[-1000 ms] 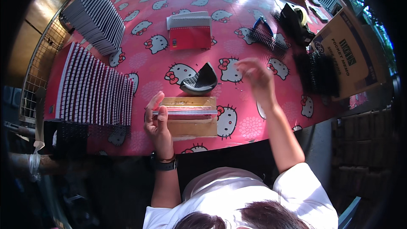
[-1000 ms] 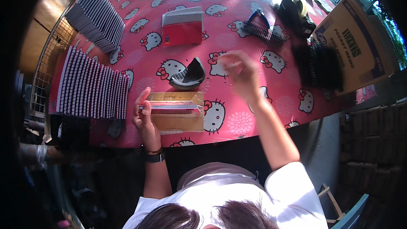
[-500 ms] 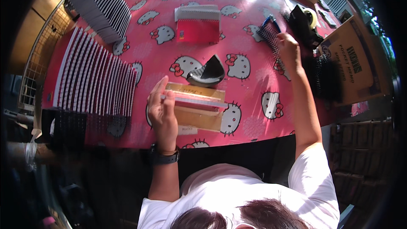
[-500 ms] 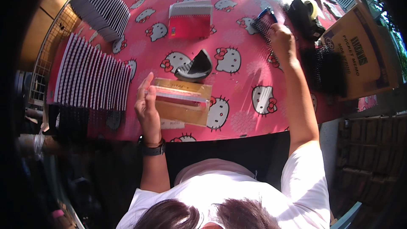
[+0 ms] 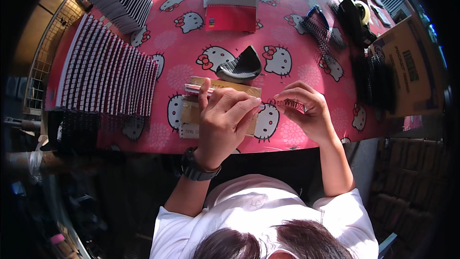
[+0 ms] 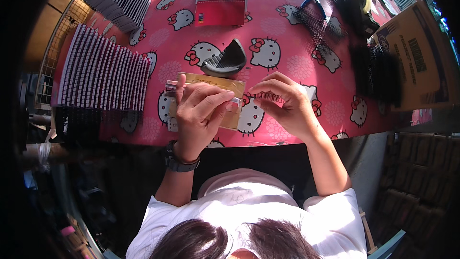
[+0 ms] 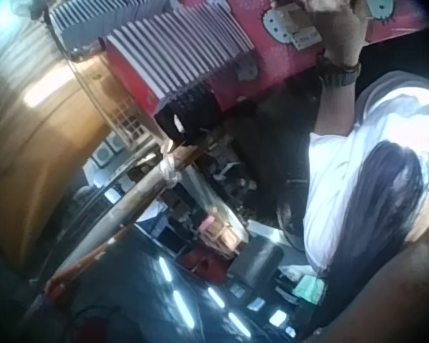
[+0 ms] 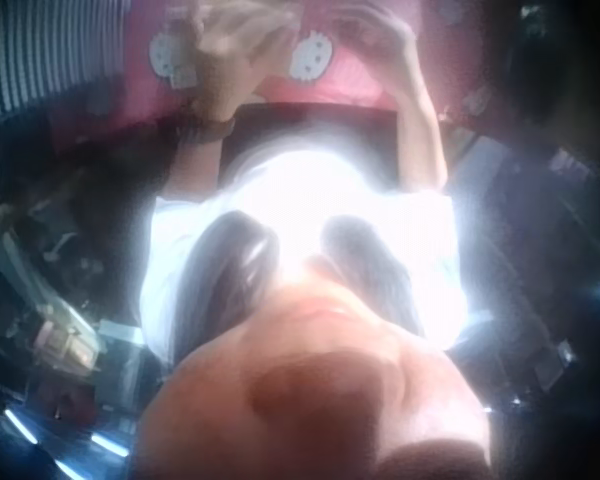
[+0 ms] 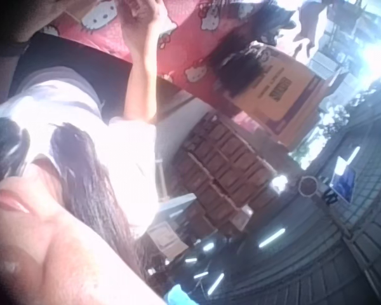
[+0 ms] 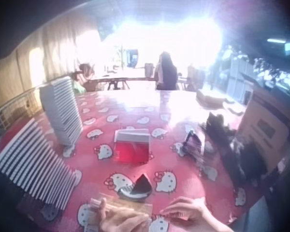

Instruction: The person assembles notebooks by manually threading a spiral binding through pre-punched holes in paper and covers, then placing the finished notebooks into stacks.

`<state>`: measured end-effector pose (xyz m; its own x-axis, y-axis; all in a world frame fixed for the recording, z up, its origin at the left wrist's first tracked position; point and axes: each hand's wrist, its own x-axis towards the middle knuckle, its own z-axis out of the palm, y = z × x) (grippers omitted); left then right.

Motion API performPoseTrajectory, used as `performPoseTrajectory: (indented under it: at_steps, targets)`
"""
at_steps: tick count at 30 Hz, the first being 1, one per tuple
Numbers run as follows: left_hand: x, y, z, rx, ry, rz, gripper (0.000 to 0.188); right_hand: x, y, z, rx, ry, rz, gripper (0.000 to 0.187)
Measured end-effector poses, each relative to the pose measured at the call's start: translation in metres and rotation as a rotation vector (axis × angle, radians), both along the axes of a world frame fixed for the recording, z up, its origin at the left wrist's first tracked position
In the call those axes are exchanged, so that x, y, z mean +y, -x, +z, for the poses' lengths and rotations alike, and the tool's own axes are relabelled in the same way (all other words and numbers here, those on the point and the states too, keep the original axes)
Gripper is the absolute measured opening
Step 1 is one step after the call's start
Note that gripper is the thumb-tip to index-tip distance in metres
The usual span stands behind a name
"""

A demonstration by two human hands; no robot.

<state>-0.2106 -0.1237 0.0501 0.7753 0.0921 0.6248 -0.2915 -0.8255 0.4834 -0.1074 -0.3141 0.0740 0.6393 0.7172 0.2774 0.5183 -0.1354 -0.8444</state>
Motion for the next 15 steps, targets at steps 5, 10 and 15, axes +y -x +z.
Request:
performPoseTrajectory:
  at_steps: [5, 10, 15]
  targets:
    - [0.002, -0.005, -0.002, -0.063, 0.053, -0.024, 0.015, 0.011, 0.002, -0.004, -0.019, -0.076, -0.027, 0.028]
    - [0.004, -0.006, -0.002, -0.090, 0.044, -0.045, 0.015, 0.013, 0.003, -0.003, -0.114, -0.081, -0.061, 0.026]
    - [0.005, -0.006, -0.003, -0.097, 0.043, -0.034, 0.015, 0.012, 0.003, -0.002, -0.177, -0.020, 0.018, 0.024]
